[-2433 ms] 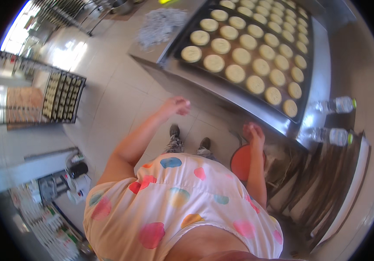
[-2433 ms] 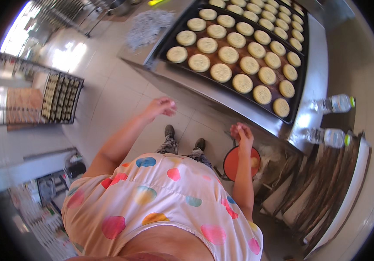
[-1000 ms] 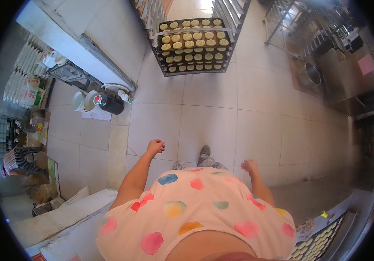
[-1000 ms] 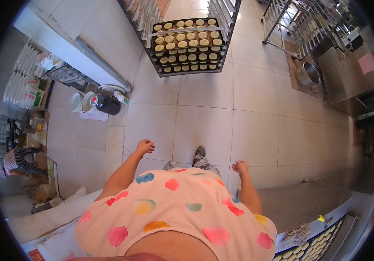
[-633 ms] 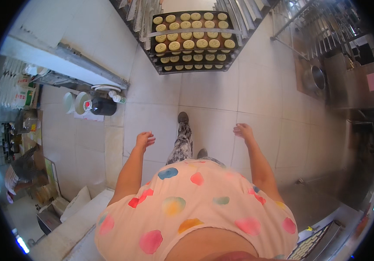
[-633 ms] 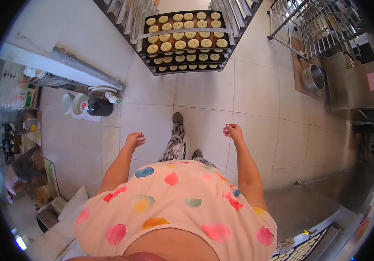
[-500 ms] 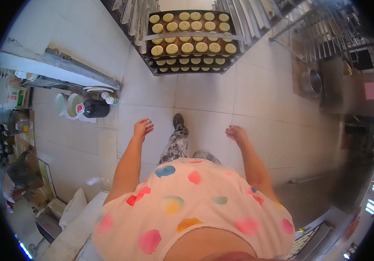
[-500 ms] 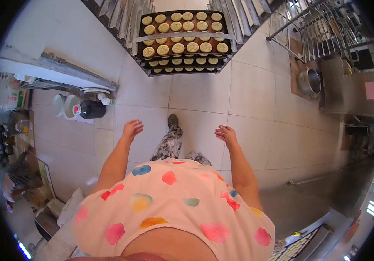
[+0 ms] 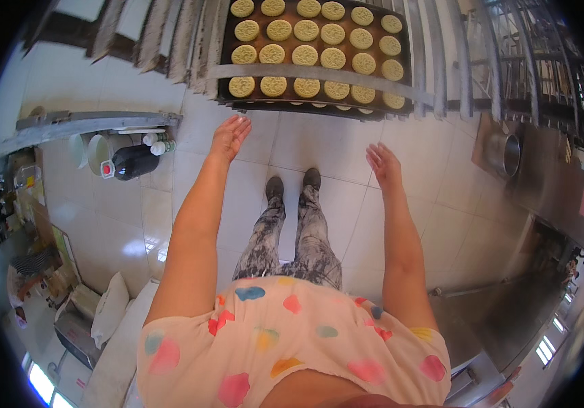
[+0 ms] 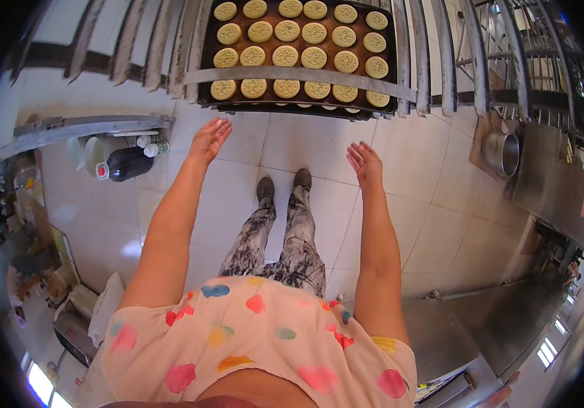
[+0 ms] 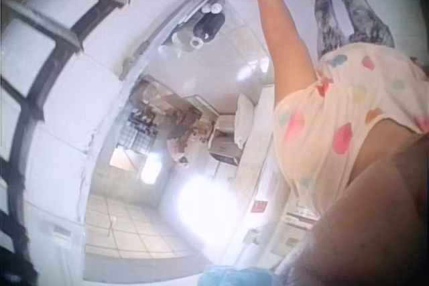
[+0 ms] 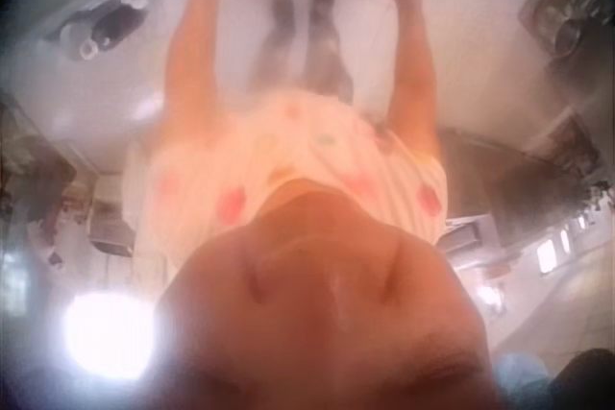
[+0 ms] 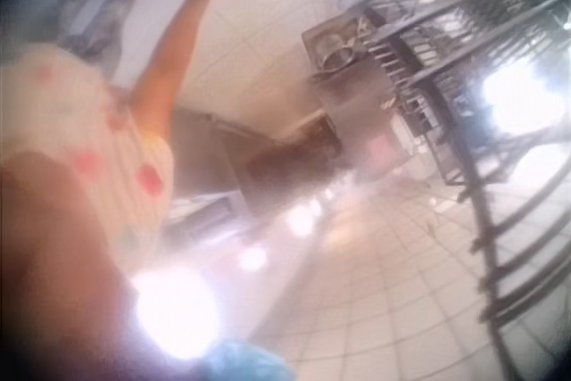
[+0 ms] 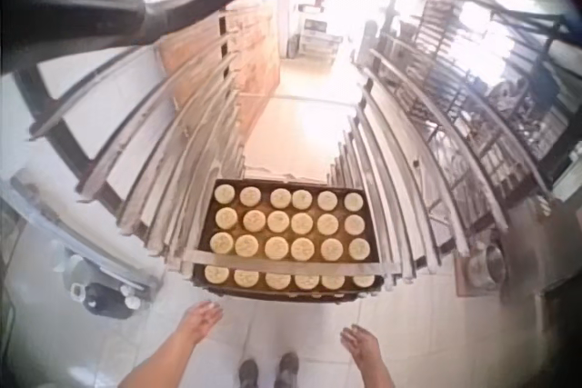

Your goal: The person moves a tray of mooncakes from a work table to a rolling rack, then returns to pick up another tray and repeat the process.

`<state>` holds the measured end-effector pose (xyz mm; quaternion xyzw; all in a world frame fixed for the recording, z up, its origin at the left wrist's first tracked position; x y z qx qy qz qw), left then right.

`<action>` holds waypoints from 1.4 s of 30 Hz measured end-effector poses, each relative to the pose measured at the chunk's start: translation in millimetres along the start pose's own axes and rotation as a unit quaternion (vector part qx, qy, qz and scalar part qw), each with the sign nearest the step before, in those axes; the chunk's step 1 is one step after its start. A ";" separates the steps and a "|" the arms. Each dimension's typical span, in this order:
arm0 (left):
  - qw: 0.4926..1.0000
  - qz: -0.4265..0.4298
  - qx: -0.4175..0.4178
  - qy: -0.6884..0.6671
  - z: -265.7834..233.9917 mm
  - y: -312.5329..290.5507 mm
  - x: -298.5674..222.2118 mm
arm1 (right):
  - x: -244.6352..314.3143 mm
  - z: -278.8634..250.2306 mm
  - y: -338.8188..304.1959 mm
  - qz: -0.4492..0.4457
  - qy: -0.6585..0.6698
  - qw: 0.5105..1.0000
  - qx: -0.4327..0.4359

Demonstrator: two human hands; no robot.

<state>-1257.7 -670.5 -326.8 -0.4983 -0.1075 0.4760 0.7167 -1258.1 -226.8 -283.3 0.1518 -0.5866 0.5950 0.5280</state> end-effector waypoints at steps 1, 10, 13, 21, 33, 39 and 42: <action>1.000 -0.001 -0.006 -0.018 2.3 14.2 -3.2 | 4.0 10.0 21.2 0.001 0.016 1.000 -0.002; 0.989 0.049 0.057 -0.124 26.4 88.3 -17.7 | -13.9 37.1 147.5 0.003 0.151 0.989 0.010; 0.991 0.077 0.052 -0.093 33.9 81.4 -17.1 | -15.0 29.3 154.3 -0.023 0.127 0.992 -0.006; 0.998 -0.004 0.016 -0.062 -41.1 -5.9 50.3 | -51.2 -41.4 54.0 0.089 0.189 0.978 -0.017; 0.922 0.050 -0.259 0.282 -65.1 22.0 -58.9 | 37.6 -50.8 138.3 -0.071 -0.285 0.956 0.002; 0.825 0.083 -0.388 0.404 -108.7 -63.4 -14.8 | 53.8 -100.6 67.4 -0.157 -0.514 0.839 -0.084; 0.825 0.066 -0.401 0.392 -128.7 -133.4 29.4 | 62.7 -123.5 -12.3 -0.147 -0.518 0.837 -0.100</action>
Point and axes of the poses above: each hand's wrist, its own y-axis towards the middle knuckle, its own z-axis out of the palm, x = y × z, the point moved 8 cm from there along y, towards the middle knuckle, and after that the axes turned 14 degrees about -z, right-handed, at the moved point
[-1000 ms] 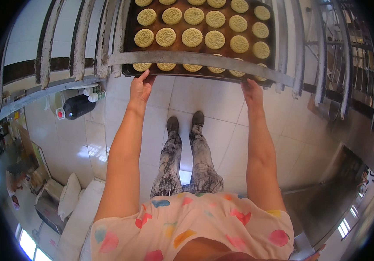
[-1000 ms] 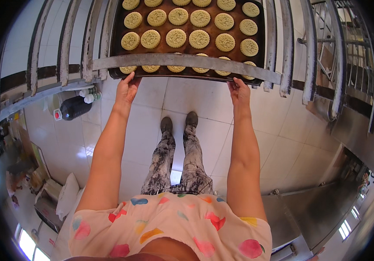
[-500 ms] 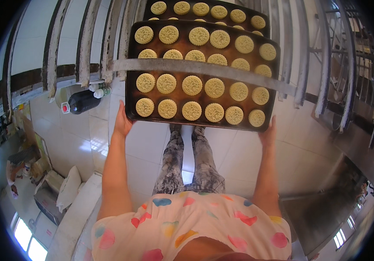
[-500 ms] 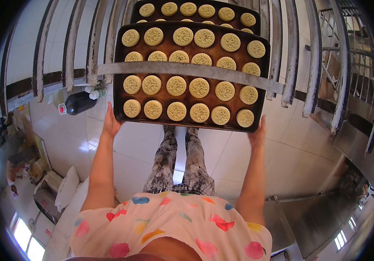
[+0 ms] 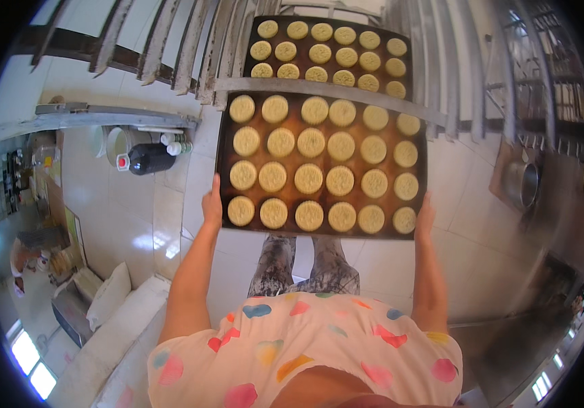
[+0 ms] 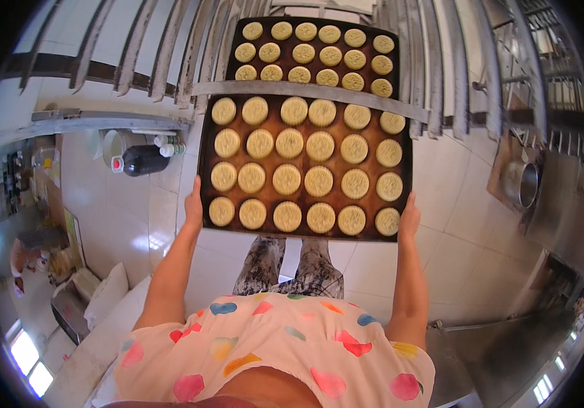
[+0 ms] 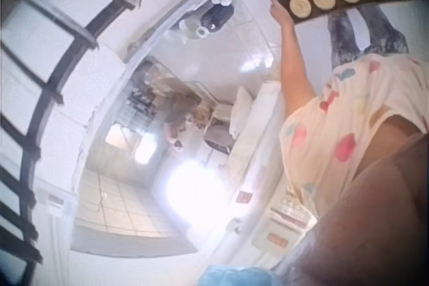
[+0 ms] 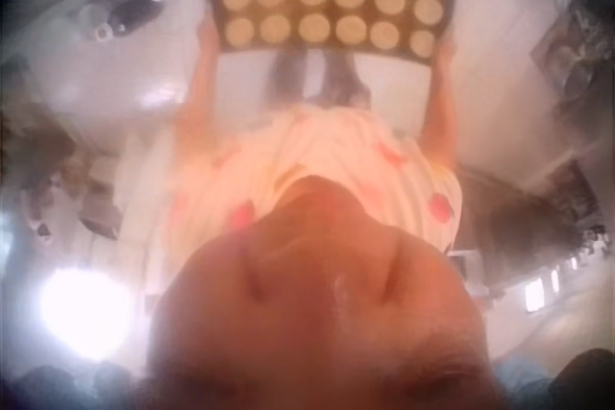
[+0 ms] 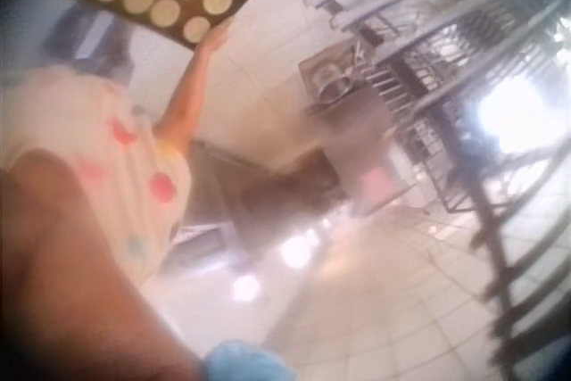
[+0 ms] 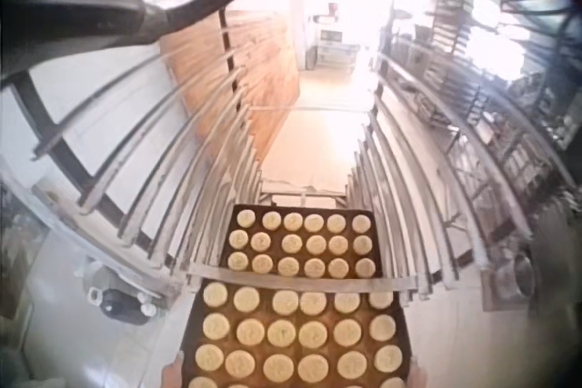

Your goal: The person moves a tray of mooncakes from a work table to a rolling rack, then returns to pick up another tray and repeat the process.

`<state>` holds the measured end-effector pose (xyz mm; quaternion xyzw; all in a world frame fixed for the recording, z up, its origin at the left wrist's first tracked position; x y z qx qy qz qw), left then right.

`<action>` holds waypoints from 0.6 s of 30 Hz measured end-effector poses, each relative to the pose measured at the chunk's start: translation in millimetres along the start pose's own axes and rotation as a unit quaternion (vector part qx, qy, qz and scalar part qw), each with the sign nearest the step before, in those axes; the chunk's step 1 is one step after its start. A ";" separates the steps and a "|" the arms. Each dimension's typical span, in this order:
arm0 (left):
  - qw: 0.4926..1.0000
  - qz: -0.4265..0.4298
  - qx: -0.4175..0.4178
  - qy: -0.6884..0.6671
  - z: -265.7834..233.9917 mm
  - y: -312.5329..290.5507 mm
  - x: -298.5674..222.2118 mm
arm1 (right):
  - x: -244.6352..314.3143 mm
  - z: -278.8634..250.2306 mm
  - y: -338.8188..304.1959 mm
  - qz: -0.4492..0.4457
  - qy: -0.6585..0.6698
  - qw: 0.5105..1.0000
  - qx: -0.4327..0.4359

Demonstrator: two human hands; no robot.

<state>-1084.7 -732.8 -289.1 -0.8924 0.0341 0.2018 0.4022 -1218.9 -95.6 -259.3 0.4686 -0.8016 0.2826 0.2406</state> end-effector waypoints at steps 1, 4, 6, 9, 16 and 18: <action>1.000 0.005 -0.001 -0.011 -10.1 -20.4 13.8 | -2.1 -18.6 -22.7 -0.004 -0.042 0.999 0.000; 0.999 -0.003 0.030 -0.026 -39.7 -73.5 50.9 | -64.1 -54.8 -91.1 0.099 -0.140 0.984 0.044; 0.997 -0.010 0.062 -0.052 -54.3 -92.1 79.4 | -77.0 -75.8 -140.6 0.128 -0.119 0.983 0.050; 0.995 -0.015 0.096 -0.031 -78.4 -109.6 110.1 | -83.7 -104.4 -221.7 0.131 -0.088 0.987 0.029; 0.978 0.038 0.200 -0.044 -114.0 -143.8 153.6 | -126.0 -158.2 -395.5 0.160 -0.048 0.983 -0.073; 0.974 0.068 0.213 -0.037 -128.5 -159.1 160.3 | -138.0 -171.0 -440.2 0.155 -0.011 0.982 -0.111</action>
Point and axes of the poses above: each hand's wrist, its own y-axis towards the middle knuckle, its own z-axis out of the palm, x = y × z, the point moved 8 cm from there along y, towards the middle knuckle, and after that the axes turned 14 degrees about -z, right-handed, at the moved point
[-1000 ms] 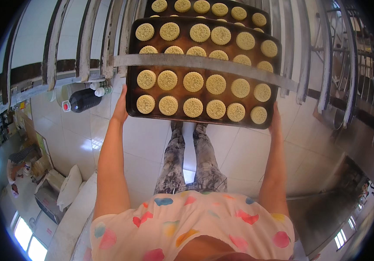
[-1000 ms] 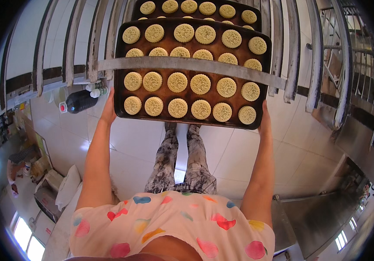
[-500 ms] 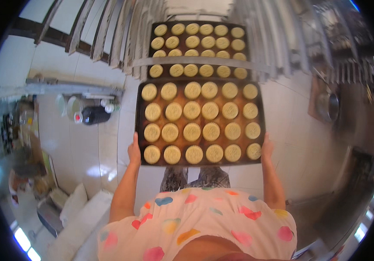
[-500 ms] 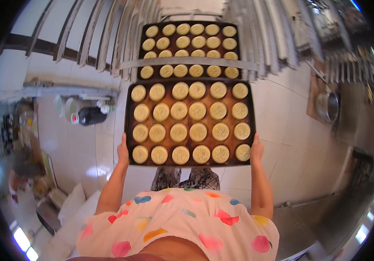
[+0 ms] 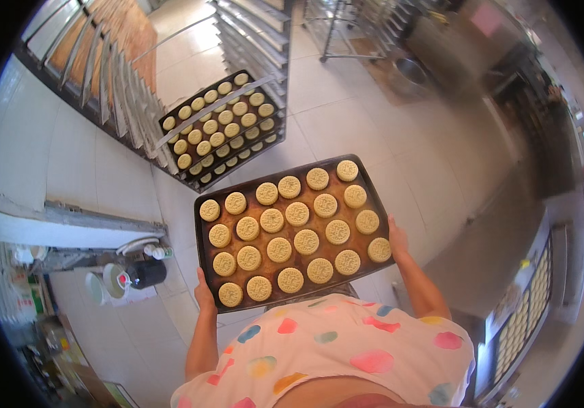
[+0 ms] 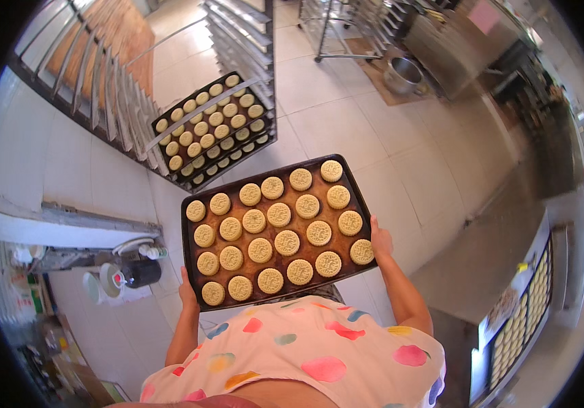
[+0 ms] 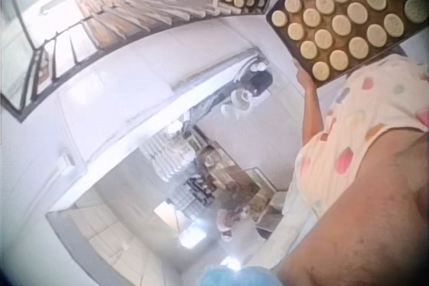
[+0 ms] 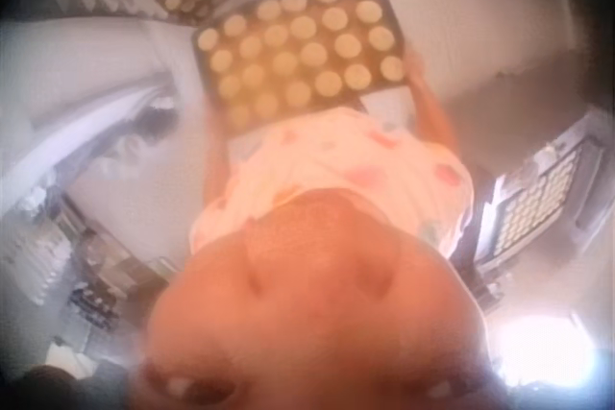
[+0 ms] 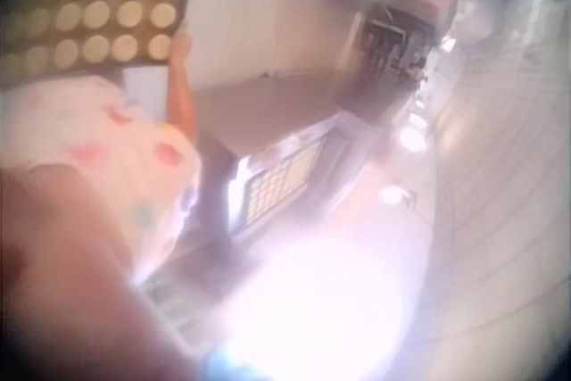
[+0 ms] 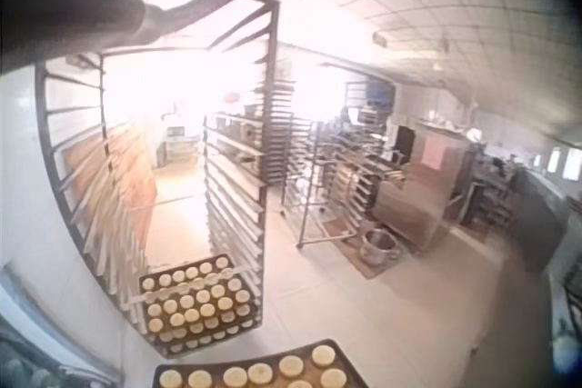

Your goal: The person moves a tray of mooncakes from a work table to a rolling rack, then returns to pick up another tray and repeat the process.

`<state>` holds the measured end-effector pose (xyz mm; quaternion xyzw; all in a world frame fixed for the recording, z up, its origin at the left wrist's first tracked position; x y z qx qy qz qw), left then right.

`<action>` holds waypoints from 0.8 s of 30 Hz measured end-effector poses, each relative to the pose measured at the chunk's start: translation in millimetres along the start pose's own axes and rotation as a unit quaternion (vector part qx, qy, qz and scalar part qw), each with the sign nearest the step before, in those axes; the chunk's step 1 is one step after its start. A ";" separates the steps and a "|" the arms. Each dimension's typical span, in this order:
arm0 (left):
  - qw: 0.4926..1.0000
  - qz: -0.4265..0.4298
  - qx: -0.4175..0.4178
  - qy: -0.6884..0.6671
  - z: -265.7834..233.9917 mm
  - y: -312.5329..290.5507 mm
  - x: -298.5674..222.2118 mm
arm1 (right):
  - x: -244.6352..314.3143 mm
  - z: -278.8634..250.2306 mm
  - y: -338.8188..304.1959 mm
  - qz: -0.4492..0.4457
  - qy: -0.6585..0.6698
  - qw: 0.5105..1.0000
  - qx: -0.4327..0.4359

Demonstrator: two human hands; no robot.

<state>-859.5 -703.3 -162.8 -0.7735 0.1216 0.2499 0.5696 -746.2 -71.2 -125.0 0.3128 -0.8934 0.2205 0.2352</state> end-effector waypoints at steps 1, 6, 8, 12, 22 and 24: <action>1.000 0.012 0.016 -0.007 -1.0 -10.8 0.7 | -15.3 -8.8 -14.7 -0.002 0.019 1.000 -0.022; 0.993 0.077 0.086 -0.024 4.2 -70.2 14.2 | -67.2 -67.1 -99.1 0.033 0.101 0.992 -0.064; 0.987 0.110 0.115 -0.038 11.6 -108.1 20.3 | -81.3 -95.7 -137.1 0.045 0.126 0.988 -0.082; 0.973 0.170 0.158 -0.019 24.4 -166.9 53.3 | -133.5 -161.8 -213.1 0.051 0.143 0.974 -0.167; 0.915 0.188 0.355 0.029 94.7 -296.5 196.2 | -342.4 -302.8 -446.9 0.207 0.188 0.913 -0.297; 0.891 0.223 0.393 0.049 116.1 -343.4 221.0 | -387.0 -327.4 -507.1 0.239 0.185 0.889 -0.344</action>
Point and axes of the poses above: each hand's wrist, its own y-axis towards the middle knuckle, its own z-axis out of the palm, x = y × z, the point moved 8 cm from there along y, towards the middle knuckle, and after that the axes turned 14 degrees about -z, right-handed, at the moved point
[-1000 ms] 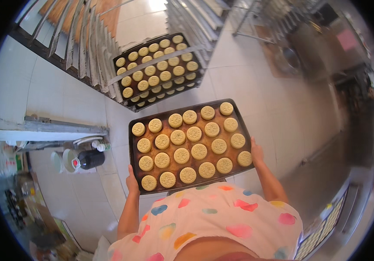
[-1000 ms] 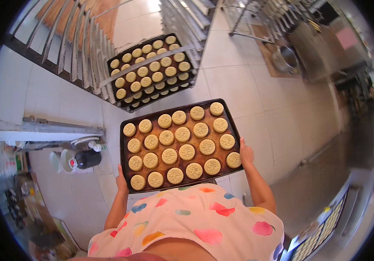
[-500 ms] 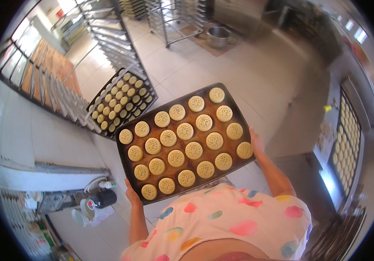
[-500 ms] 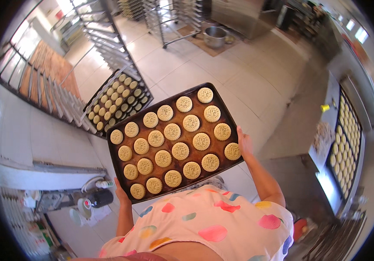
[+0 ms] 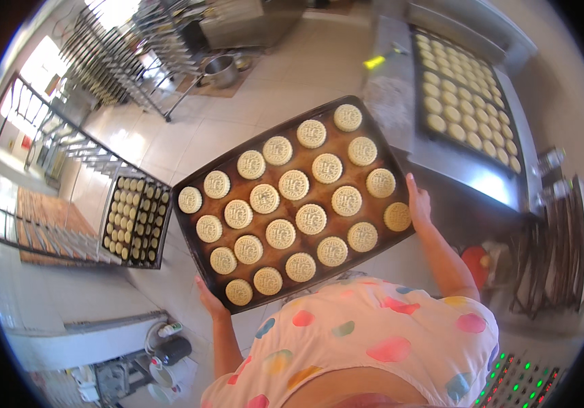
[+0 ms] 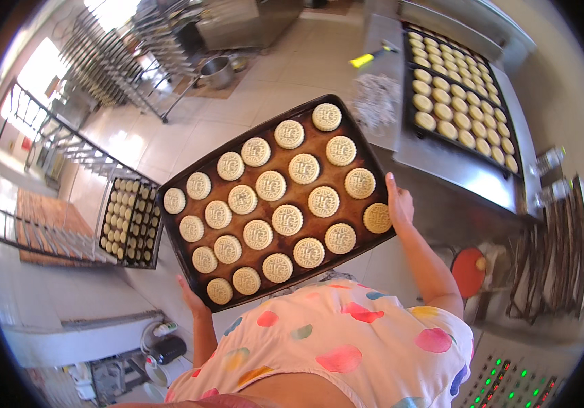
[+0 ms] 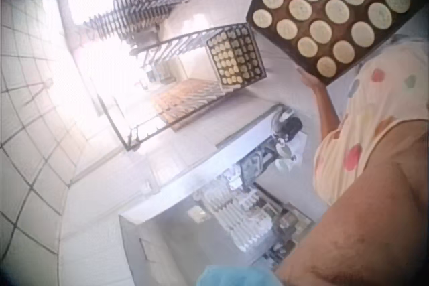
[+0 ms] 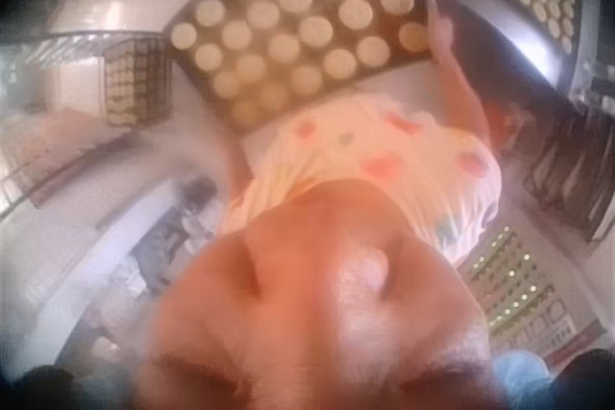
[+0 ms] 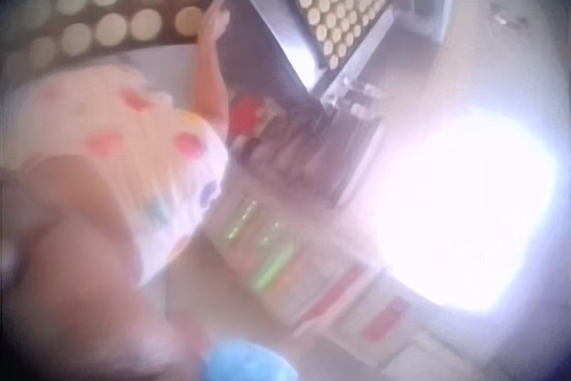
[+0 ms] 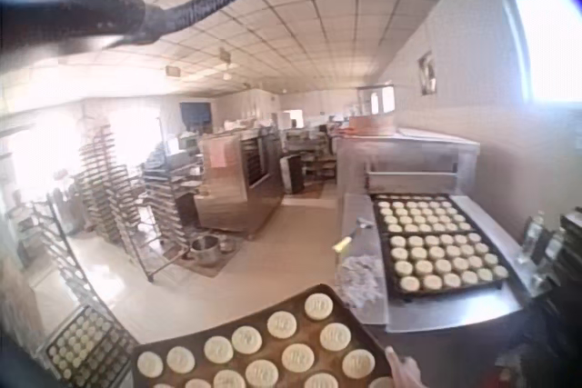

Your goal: The person moves a tray of mooncakes from a work table to a rolling rack, then returns to pick up another tray and repeat the process.

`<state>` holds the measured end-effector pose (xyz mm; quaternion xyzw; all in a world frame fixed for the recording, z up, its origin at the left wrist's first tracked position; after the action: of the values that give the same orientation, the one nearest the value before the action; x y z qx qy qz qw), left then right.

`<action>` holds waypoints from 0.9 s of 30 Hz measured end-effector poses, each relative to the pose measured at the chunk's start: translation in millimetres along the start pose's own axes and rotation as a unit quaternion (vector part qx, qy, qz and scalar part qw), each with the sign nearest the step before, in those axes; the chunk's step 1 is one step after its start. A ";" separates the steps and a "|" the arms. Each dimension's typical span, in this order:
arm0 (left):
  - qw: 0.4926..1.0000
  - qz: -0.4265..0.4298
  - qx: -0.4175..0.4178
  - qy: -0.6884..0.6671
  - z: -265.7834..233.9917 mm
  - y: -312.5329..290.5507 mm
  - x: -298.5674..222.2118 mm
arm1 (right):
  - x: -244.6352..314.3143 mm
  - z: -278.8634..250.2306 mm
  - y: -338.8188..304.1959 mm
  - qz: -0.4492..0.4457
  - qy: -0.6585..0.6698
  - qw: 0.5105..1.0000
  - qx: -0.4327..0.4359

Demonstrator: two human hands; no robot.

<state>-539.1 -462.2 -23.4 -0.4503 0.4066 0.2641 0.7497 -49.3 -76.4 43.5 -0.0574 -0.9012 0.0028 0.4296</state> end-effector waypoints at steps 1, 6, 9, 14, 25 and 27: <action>1.000 -0.018 0.000 0.017 27.5 -14.0 2.8 | -27.5 -29.1 -2.1 0.017 -0.002 0.999 -0.035; 0.991 -0.070 0.106 0.050 112.4 -46.3 13.3 | -91.4 -127.7 -55.5 0.089 0.031 0.992 -0.086; 0.984 -0.090 0.141 0.064 140.8 -65.7 40.1 | -128.0 -186.0 -99.4 0.103 0.029 0.984 -0.145; 0.976 -0.102 0.153 0.114 149.9 -85.1 58.2 | -172.1 -240.9 -163.2 0.105 0.034 0.965 -0.239; 0.953 -0.114 0.214 0.181 155.8 -101.4 63.7 | -177.8 -279.4 -251.5 0.054 0.114 0.933 -0.337; 0.948 -0.122 0.219 0.194 155.5 -102.9 59.9 | -183.2 -280.2 -259.2 0.060 0.117 0.938 -0.321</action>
<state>-371.1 -368.8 14.2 -0.3640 0.5337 -0.0174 0.7631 255.9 -365.7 92.5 -0.2458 -0.7922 -0.2678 0.4902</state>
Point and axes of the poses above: each hand's wrist, its own y-axis towards the middle knuckle, its own z-axis out of the palm, x = y × z, the point moved 8 cm from there along y, towards the middle knuckle, and after that the axes turned 14 degrees about -z, right-handed, at the moved point
